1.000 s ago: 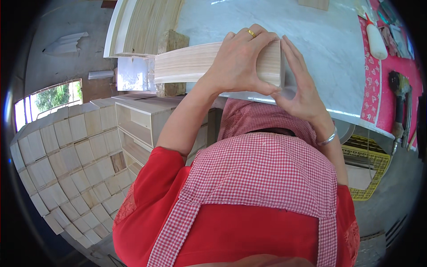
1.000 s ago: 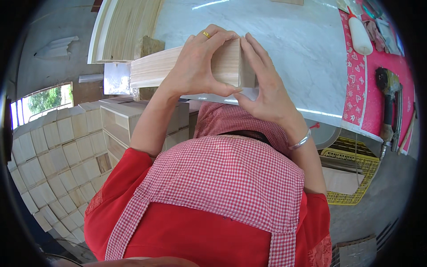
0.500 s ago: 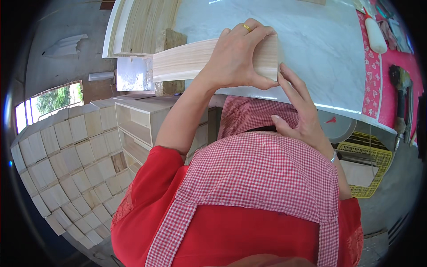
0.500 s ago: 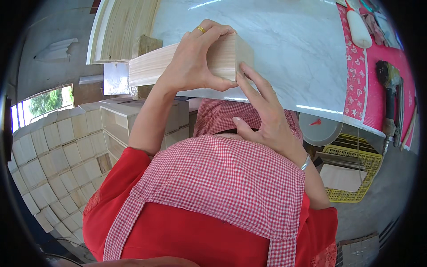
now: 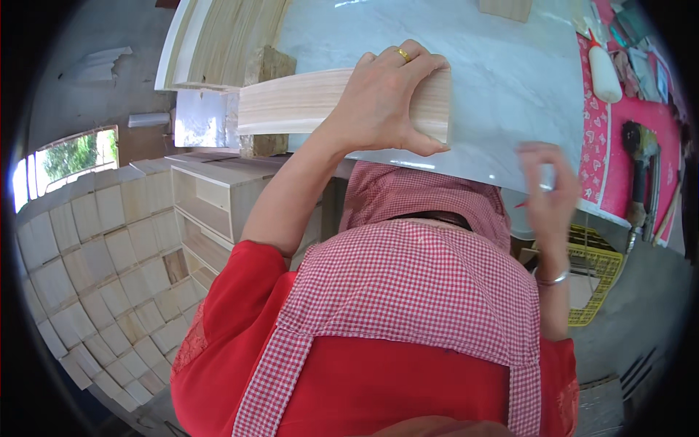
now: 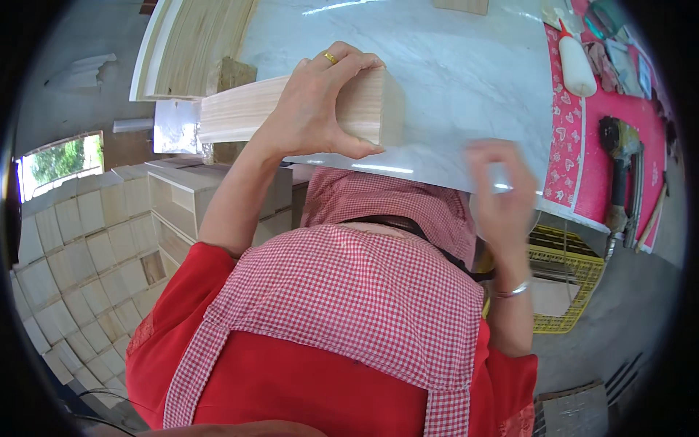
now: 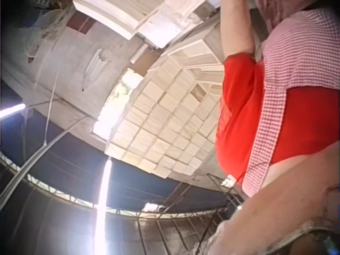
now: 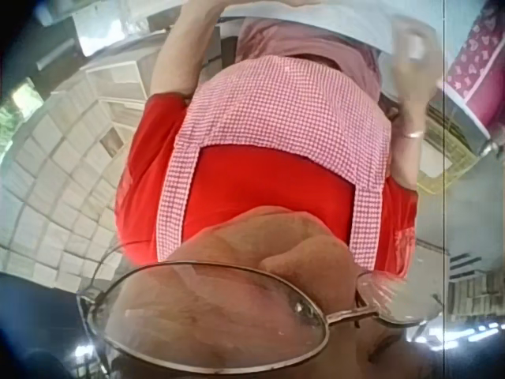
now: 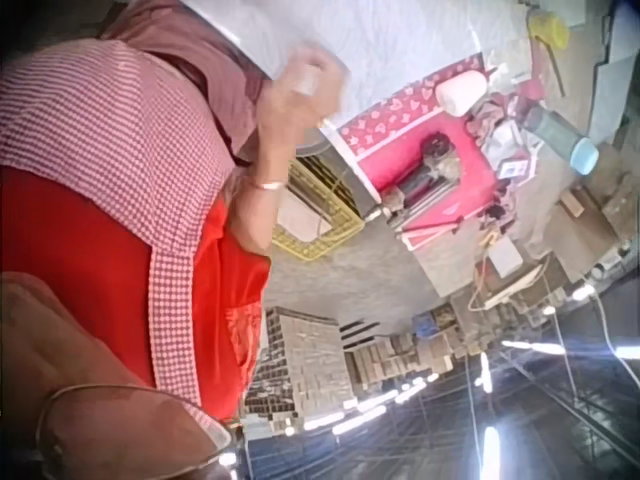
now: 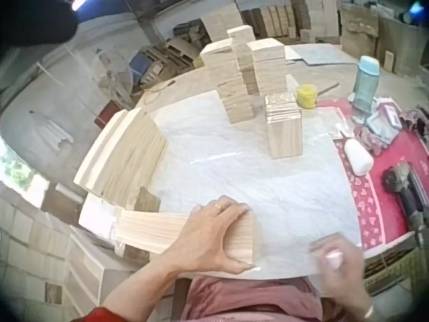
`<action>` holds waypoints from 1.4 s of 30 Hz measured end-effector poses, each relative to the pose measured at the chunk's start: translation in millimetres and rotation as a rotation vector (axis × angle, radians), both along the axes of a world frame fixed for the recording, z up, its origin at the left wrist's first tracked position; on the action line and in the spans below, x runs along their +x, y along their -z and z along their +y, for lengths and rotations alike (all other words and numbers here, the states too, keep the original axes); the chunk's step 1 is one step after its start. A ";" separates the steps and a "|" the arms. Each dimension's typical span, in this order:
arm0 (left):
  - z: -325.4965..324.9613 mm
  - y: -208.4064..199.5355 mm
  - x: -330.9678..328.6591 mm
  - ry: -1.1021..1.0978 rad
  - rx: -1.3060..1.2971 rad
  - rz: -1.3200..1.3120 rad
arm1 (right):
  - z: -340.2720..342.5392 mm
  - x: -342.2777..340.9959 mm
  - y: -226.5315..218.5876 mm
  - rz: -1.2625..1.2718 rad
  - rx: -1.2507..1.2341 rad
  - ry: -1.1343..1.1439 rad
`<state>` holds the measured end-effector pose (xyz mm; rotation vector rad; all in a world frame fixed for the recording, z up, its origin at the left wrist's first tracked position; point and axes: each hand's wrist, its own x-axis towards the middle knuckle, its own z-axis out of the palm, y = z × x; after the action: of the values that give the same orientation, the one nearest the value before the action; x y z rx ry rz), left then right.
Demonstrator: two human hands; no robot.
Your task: Assembling wooden boxes by applying wood glue and securing panels with a pneumatic nail gun.
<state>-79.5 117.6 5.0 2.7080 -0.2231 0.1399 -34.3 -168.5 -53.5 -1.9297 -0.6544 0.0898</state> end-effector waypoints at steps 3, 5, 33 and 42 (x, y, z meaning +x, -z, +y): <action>-1.0 -2.5 -2.5 -0.014 -0.016 -0.008 | -88.7 50.3 17.6 0.035 -0.063 0.435; -2.2 -2.6 -1.2 0.010 -0.017 0.002 | -159.7 84.6 27.5 0.001 -0.445 0.690; 7.2 -27.5 -9.8 0.068 -0.002 0.138 | -37.6 26.3 -129.3 0.028 -0.399 0.093; 7.3 -10.9 -10.9 0.037 -0.047 -0.022 | 20.3 9.6 -177.0 -0.092 -0.686 -0.391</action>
<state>-90.3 125.0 15.9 2.6547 -0.2732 0.1621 -24.7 -148.2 123.5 -2.4333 -1.1677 0.5313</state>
